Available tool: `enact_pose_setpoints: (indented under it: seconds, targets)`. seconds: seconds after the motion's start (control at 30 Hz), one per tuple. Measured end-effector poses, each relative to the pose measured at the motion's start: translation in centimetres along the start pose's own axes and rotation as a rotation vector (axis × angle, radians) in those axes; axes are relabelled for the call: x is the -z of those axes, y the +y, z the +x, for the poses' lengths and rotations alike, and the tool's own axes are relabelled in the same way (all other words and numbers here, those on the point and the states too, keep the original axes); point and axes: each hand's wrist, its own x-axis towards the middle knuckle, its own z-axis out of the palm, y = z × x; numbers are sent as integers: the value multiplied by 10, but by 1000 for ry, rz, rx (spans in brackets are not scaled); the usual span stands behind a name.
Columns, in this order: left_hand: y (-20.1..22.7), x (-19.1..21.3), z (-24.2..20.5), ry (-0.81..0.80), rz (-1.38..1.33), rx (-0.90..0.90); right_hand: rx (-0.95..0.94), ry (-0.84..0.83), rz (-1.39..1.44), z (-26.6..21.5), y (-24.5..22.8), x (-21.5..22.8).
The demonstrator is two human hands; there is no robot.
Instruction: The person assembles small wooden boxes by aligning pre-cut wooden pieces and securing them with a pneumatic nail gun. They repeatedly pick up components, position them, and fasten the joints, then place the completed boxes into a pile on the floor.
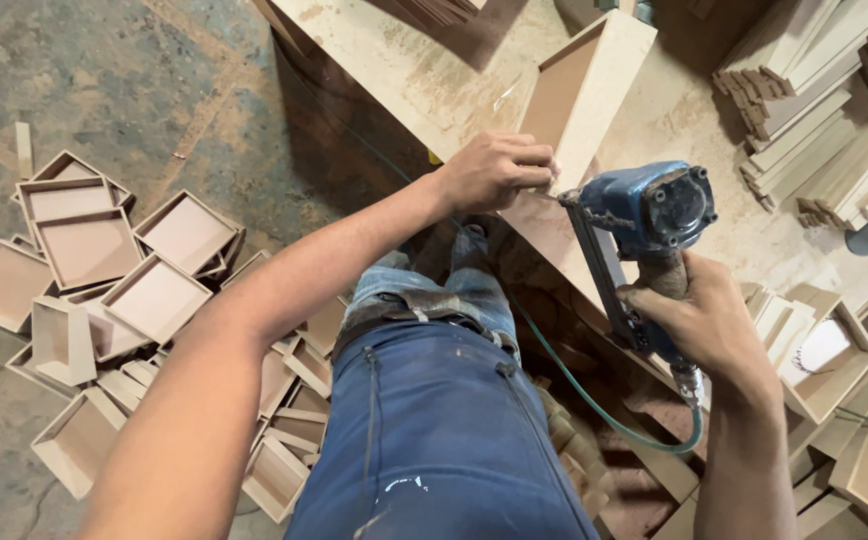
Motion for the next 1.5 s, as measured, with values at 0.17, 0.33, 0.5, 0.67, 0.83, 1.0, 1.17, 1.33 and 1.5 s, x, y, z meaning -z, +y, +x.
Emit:
enact_pose_setpoints:
  seconds: [0.17, 0.33, 0.5, 0.67, 0.83, 1.0, 1.17, 1.33, 1.5]
  targets:
    - [2, 2, 1, -4, -1, 12, -53, 44, 32, -1, 16, 3]
    - [17, 5, 4, -23, 61, 120, 68, 264, 64, 14, 69, -14]
    - [35, -4, 37, 100, 88, 472, 136, 539, -324, 109, 142, -53]
    - [33, -21, 87, 152, 386, 768, 49, 538, -584, 179, 211, -76]
    - [29, -56, 116, -78, 564, 982, 142, 619, -601, 187, 238, -78]
    - [2, -59, 106, -235, 653, 725, 369, 625, -255, 188, 233, -49]
    - [-14, -30, 115, -629, 556, 310, 537, 271, 623, 189, 193, -8]
    - [-19, -24, 136, -734, 618, -17, 518, -77, 624, 166, 146, 0]
    - [-32, -32, 134, -743, 649, -49, 645, 70, 480, 142, 127, -20]
